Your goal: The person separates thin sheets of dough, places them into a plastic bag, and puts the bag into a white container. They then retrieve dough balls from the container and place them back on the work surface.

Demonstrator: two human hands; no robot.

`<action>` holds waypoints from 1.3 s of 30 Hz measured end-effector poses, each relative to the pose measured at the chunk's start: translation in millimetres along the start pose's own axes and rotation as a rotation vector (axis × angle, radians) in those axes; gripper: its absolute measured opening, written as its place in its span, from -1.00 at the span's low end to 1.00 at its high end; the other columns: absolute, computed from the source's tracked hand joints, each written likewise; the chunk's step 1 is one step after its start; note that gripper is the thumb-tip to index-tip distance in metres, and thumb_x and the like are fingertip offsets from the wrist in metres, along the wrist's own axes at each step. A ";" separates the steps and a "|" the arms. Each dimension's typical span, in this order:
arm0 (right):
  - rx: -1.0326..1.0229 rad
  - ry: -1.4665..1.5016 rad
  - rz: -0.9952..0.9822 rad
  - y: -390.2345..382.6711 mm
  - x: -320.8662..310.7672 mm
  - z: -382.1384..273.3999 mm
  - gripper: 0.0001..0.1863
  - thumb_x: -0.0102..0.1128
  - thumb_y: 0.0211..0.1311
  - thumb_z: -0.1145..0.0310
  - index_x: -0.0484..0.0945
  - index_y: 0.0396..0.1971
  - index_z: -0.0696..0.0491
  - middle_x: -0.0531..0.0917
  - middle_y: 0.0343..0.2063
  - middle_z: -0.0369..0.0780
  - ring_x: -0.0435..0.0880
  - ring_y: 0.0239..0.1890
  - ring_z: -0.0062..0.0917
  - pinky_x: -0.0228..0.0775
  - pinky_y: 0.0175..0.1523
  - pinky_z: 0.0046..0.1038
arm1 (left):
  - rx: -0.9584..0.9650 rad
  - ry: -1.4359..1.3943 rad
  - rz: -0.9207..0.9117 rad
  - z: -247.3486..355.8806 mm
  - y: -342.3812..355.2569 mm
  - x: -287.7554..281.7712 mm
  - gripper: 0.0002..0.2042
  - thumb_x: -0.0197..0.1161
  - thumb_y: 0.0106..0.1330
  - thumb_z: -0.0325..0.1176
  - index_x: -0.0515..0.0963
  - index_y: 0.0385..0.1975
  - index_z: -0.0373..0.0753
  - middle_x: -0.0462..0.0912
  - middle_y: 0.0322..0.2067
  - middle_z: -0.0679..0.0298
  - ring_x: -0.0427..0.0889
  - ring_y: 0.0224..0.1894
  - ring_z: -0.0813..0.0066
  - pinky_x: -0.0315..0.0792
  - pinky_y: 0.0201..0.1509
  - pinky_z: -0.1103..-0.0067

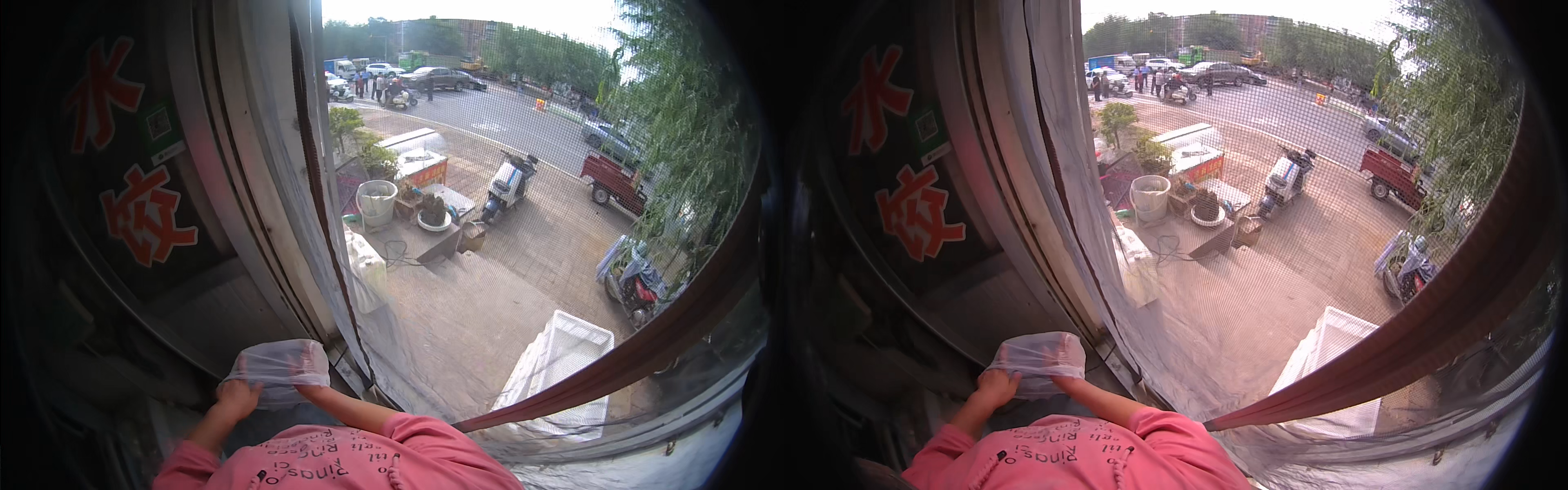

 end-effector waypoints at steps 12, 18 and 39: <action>-0.288 0.433 0.379 7.8 -53.3 -51.1 -0.48 0.14 0.09 0.32 0.24 0.05 0.16 0.43 -0.11 -0.02 0.41 -0.05 -0.14 0.23 0.07 -0.30 | 0.050 -0.791 0.911 -50.8 47.0 -5.4 -0.60 0.07 0.18 -0.44 0.26 0.03 -0.38 0.36 -0.02 -0.05 0.33 0.07 0.06 0.18 0.17 0.40; -0.315 0.418 0.283 1.4 -21.4 -34.6 -0.44 0.12 0.11 0.26 0.22 0.07 0.21 0.43 -0.10 0.02 0.36 0.04 -0.10 0.16 0.13 -0.28 | 0.394 -0.113 0.823 60.7 9.3 -25.0 -0.53 0.10 0.11 -0.45 0.25 0.08 -0.31 0.27 0.04 -0.08 0.22 0.13 0.00 0.10 0.21 0.31; -0.510 -0.156 -0.648 -60.4 0.4 -33.2 -0.67 -0.02 0.10 0.34 0.41 -0.10 0.06 0.55 -0.24 -0.04 0.52 -0.16 -0.13 0.34 -0.04 -0.22 | -0.213 0.143 -0.195 -55.5 3.6 33.9 -0.38 0.15 0.13 -0.05 0.18 0.21 -0.05 0.40 0.07 0.06 0.35 0.13 0.16 0.23 0.18 0.39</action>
Point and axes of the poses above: each hand's wrist, its own y-axis towards the middle knuckle, its own x-axis out of the palm, z = x × y, the point moved 6 cm from there along y, towards the middle knuckle
